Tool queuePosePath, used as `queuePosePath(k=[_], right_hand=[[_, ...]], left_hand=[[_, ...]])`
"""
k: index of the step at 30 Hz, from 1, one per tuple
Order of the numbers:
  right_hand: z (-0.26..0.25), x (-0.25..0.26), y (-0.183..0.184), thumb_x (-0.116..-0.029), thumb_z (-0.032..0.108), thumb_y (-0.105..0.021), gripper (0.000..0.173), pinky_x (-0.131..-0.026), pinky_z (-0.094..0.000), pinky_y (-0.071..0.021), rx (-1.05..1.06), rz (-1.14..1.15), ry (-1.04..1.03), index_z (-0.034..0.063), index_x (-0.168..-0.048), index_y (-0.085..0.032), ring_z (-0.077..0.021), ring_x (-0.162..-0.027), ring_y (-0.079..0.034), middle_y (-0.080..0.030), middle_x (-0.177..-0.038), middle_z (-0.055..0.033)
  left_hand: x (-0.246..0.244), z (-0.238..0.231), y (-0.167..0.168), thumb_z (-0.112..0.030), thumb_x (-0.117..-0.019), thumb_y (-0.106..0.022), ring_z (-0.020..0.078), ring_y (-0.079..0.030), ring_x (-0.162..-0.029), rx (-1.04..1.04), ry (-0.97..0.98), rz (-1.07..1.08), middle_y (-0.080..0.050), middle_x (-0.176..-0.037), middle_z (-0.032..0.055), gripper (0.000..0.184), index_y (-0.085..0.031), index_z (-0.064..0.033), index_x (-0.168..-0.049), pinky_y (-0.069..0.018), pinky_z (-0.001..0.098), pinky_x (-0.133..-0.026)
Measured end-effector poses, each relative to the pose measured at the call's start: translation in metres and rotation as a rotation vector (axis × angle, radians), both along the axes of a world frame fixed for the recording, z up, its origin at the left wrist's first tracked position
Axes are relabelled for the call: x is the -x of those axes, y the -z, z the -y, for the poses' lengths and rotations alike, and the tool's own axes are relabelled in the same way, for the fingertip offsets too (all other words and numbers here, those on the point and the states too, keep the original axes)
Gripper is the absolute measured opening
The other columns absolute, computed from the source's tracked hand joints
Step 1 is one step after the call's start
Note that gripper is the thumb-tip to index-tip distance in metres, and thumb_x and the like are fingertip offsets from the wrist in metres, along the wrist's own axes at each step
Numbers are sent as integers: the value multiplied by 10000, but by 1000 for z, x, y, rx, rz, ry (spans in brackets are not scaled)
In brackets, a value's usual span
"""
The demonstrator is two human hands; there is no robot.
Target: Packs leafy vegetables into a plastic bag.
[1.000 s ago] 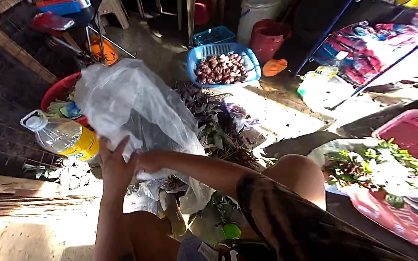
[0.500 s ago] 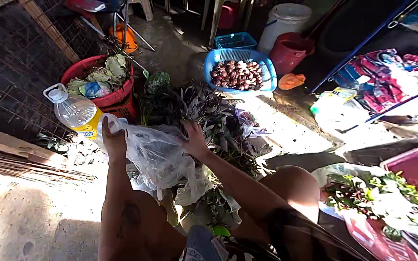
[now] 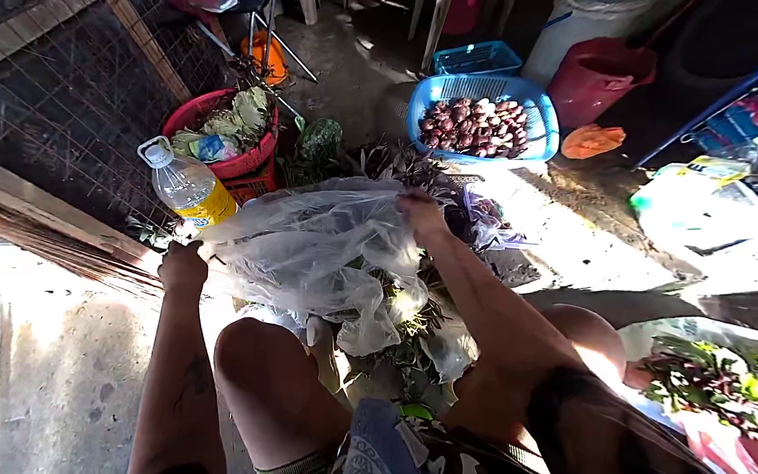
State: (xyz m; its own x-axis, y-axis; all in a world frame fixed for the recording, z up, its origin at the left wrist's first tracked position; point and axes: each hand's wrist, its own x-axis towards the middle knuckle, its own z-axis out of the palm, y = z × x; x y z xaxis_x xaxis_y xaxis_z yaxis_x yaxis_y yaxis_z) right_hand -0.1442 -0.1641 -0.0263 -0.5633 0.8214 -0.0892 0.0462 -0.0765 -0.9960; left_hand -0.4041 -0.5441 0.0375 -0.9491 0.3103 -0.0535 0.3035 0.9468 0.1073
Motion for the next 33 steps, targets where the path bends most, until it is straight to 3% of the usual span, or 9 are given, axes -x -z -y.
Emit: queuePosePath(k=[4, 9, 12, 16, 19, 21, 24, 30, 33], right_hand=[[4, -15, -16, -1050, 133, -545, 187, -662, -352, -571, 209, -142, -35, 85, -1231, -546, -163, -741, -639, -643, -953, -67], [64, 0, -26, -1087, 139, -426, 169, -682, -363, -596, 337, -328, -90, 114, -1237, -499, -178, -772, -685, -681, -958, -61], [122, 11, 4, -1061, 88, -480, 322, -808, -376, -586, 172, 65, -582, -21, -1363, -485, -206, -890, -689, -684, -1080, -151], [169, 19, 16, -1030, 225, -633, 442, -970, -582, -488, -226, 638, -1370, -38, -1381, -578, -403, -1103, -641, -637, -1262, -288], [155, 27, -12, -1040, 289, -612, 408, -978, -569, -493, -411, 513, -1133, -58, -1251, -651, -381, -1079, -656, -669, -1179, -269], [139, 42, -33, -1041, 324, -615, 435, -942, -473, -529, -311, 321, -762, -36, -1284, -609, -296, -1037, -662, -670, -1183, -217], [122, 79, -42, -979, 310, -718, 539, -981, -502, -531, -190, 43, -425, 36, -1402, -524, -322, -1181, -636, -615, -1340, -209], [112, 155, -55, -929, 117, -740, 764, -1155, -548, -397, -113, -97, -300, 76, -1585, -352, -353, -1442, -438, -393, -1604, -201], [114, 176, -58, -821, -32, -765, 1000, -1192, -539, -375, -199, -155, -502, 104, -1644, -214, -342, -1483, -389, -318, -1648, -204]], left_hand=[[4, 10, -6, -11, -862, -684, 600, -593, -1093, 4, -125, -71, -204, -1589, 379, 1000, -111, -208, -1657, -524, 703, -841], [3, 23, -47, -69, -797, -798, 671, -518, -1155, -340, -162, -197, -45, -1627, 385, 1124, -67, -99, -1650, -484, 767, -869], [-4, 12, -59, -17, -832, -749, 686, -527, -1125, -180, -129, -178, -2, -1645, 361, 1047, -92, -91, -1644, -477, 778, -844], [-5, 9, -68, 82, -845, -613, 559, -669, -915, -162, -82, -298, 60, -1706, 207, 1068, 23, -185, -1661, -538, 711, -735], [-13, 10, -75, 72, -878, -581, 527, -683, -798, -188, 25, -404, 65, -1711, 190, 1007, 1, -170, -1663, -544, 690, -675], [-18, 4, -82, 72, -889, -587, 559, -670, -849, -223, 130, -435, 35, -1714, 182, 977, -44, -167, -1665, -530, 725, -691], [-33, -13, -94, 80, -892, -601, 582, -658, -920, -283, 337, -472, -48, -1711, 186, 903, -180, -159, -1654, -524, 744, -708], [-79, -22, -122, 42, -903, -642, 513, -664, -1029, -417, 671, -560, -361, -1591, 238, 717, -394, -87, -1564, -561, 675, -746], [-94, -12, -123, -52, -944, -618, 405, -650, -1090, -455, 855, -556, -507, -1455, 241, 543, -498, -49, -1474, -568, 571, -828]])
